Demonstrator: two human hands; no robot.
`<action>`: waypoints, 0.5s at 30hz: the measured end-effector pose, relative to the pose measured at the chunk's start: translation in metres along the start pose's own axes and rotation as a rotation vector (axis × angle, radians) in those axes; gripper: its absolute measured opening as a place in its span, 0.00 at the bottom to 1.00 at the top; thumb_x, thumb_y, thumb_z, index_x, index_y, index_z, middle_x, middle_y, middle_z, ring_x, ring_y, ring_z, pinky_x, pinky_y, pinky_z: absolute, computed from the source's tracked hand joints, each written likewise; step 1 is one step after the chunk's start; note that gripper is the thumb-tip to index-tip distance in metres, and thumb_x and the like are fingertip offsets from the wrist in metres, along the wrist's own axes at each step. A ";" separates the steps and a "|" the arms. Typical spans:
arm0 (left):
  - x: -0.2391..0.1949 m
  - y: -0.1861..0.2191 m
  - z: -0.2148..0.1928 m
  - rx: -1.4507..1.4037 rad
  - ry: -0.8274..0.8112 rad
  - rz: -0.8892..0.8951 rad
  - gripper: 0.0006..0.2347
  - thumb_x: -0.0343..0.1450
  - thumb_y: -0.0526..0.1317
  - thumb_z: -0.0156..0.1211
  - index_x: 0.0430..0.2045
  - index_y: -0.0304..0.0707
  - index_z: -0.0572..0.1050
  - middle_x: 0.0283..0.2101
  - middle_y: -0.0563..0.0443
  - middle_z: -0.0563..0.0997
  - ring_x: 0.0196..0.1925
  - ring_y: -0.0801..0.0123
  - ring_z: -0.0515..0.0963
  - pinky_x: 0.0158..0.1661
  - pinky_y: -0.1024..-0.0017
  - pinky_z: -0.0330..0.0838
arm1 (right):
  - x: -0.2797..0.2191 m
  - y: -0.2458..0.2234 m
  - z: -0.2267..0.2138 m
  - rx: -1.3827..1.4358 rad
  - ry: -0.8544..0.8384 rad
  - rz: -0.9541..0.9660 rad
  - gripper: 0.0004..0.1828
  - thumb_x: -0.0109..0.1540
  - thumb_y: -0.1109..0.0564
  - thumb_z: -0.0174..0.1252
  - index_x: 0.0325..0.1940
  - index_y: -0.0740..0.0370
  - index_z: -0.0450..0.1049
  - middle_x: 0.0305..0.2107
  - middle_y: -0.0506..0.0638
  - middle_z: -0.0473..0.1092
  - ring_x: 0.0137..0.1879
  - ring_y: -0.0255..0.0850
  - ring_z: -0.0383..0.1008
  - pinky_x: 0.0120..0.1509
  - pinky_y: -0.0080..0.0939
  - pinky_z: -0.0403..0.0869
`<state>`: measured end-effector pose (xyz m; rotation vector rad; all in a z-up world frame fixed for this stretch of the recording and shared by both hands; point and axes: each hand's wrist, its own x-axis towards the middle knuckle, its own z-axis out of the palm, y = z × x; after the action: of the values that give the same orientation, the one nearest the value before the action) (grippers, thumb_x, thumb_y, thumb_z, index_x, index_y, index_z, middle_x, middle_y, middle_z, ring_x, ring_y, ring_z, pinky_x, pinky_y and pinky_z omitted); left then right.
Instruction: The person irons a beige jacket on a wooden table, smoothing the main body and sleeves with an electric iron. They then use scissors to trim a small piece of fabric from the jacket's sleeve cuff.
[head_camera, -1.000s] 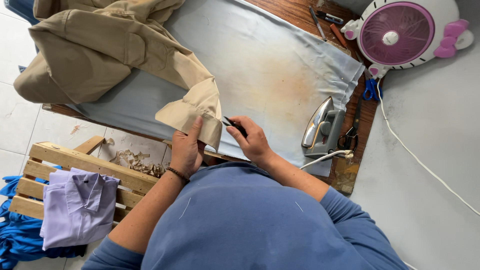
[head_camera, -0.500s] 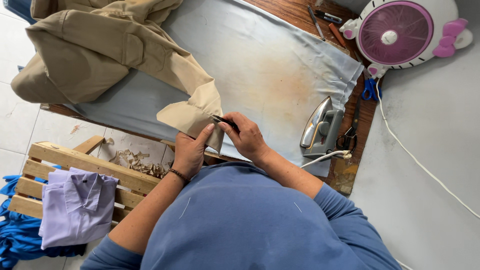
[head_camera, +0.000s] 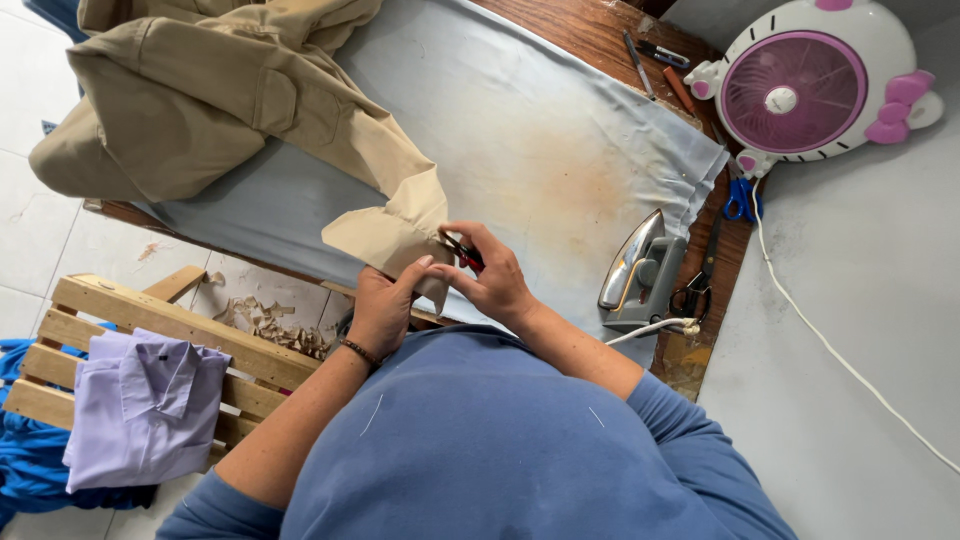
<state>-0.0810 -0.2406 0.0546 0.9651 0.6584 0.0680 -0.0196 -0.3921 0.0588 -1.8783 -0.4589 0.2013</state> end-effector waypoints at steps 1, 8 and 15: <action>0.000 -0.001 0.001 0.024 -0.012 0.012 0.08 0.72 0.29 0.66 0.43 0.24 0.80 0.38 0.35 0.85 0.40 0.54 0.86 0.42 0.53 0.83 | 0.004 -0.005 0.002 0.062 0.030 -0.010 0.23 0.58 0.46 0.72 0.53 0.55 0.76 0.26 0.53 0.72 0.30 0.39 0.72 0.39 0.38 0.74; 0.018 -0.024 -0.028 0.184 -0.064 0.023 0.10 0.73 0.32 0.65 0.47 0.25 0.80 0.43 0.35 0.84 0.43 0.54 0.84 0.40 0.50 0.83 | 0.020 0.018 0.007 0.187 0.049 0.132 0.06 0.62 0.54 0.69 0.35 0.58 0.81 0.15 0.43 0.63 0.25 0.28 0.62 0.30 0.28 0.67; 0.021 -0.015 -0.018 0.008 -0.028 -0.010 0.12 0.73 0.29 0.63 0.50 0.23 0.77 0.45 0.32 0.83 0.46 0.48 0.84 0.43 0.46 0.82 | 0.006 0.047 -0.037 0.798 0.057 0.392 0.10 0.69 0.64 0.52 0.33 0.61 0.68 0.11 0.38 0.50 0.15 0.24 0.52 0.18 0.22 0.57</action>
<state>-0.0775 -0.2287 0.0252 0.9685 0.6379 0.0427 0.0097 -0.4354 0.0284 -1.1603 0.0510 0.5081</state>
